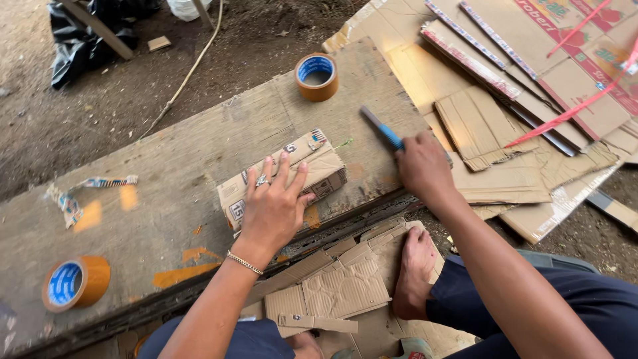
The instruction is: The person folds a piece of cardboard into a cylindrical shape and secures it with tape. They use a utility knife to trim excess cardboard and apply multiple strips of tape to hold the structure together.
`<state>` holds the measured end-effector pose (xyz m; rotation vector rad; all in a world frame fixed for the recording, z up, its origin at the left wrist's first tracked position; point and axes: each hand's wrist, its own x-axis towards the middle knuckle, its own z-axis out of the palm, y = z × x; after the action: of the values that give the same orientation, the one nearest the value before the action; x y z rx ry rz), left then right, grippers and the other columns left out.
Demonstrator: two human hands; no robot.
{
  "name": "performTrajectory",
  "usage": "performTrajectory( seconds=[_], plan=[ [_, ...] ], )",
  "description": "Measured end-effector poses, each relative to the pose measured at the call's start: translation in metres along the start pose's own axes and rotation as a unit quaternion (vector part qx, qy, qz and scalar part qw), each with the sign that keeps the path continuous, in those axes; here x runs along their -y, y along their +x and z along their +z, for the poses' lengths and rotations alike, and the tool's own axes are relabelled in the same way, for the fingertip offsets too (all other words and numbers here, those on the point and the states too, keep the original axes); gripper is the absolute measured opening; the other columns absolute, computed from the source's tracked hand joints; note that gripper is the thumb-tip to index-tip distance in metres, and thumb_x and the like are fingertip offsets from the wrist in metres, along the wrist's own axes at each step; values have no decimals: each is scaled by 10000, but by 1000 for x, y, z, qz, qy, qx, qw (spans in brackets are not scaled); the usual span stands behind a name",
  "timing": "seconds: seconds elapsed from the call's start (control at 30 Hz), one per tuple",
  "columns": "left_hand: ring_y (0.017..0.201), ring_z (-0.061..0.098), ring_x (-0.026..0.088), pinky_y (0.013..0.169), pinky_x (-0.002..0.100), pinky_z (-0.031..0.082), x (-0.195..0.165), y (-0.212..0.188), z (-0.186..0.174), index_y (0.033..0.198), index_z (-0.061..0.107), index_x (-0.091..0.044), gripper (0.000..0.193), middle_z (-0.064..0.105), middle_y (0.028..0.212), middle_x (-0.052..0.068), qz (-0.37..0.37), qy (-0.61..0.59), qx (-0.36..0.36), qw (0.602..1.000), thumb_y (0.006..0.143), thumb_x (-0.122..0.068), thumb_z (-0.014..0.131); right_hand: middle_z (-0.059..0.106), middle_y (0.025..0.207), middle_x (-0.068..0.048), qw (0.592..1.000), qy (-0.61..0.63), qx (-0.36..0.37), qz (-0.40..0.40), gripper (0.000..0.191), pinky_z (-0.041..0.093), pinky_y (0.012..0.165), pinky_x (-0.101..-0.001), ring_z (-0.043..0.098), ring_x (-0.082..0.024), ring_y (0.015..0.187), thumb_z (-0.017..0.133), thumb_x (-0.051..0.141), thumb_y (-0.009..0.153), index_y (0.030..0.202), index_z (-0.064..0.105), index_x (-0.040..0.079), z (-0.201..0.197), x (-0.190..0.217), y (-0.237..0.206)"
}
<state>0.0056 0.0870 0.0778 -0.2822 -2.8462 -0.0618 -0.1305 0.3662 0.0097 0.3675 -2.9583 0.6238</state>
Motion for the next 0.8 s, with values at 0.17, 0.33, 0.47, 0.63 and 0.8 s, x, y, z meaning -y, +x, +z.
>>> performTrajectory(
  seconds=[0.17,0.33,0.47,0.63,0.8],
  plan=[
    [1365,482,455,1125,622,320,5,-5,-5,1399,611,-132,573,518,1483,234,32,-12,-8,999,885,-365,712,645,796,-91,891,392,95,209,176,560,607,-425,667,-228,652,426,139,977,1091,489,21,-17,4,3],
    [1380,474,431,1150,603,318,16,-7,-11,1384,620,-155,589,515,1491,202,87,-32,0,996,845,-354,748,559,700,-30,685,670,106,265,350,480,484,-309,526,-142,530,346,207,995,1241,583,131,-31,37,-72],
    [1399,465,415,1164,590,317,23,-13,-14,1392,624,-157,620,511,1513,184,115,-41,8,992,813,-319,775,514,672,-56,728,626,122,252,420,391,457,-301,477,-167,484,369,374,1093,1231,633,78,-7,61,-142],
    [1401,464,425,1171,590,319,20,-14,-13,1392,620,-136,623,515,1512,195,118,-42,0,992,817,-308,787,663,943,-45,713,688,123,60,313,574,728,-265,651,-101,795,443,210,1065,1296,563,34,12,52,-150],
    [1389,463,442,1150,600,319,19,-12,-14,1393,618,-121,641,524,1492,197,108,-35,14,993,812,-331,788,585,828,-8,658,728,117,151,269,423,474,-224,484,-46,570,474,236,1057,1214,597,54,15,45,-155]
  ],
)
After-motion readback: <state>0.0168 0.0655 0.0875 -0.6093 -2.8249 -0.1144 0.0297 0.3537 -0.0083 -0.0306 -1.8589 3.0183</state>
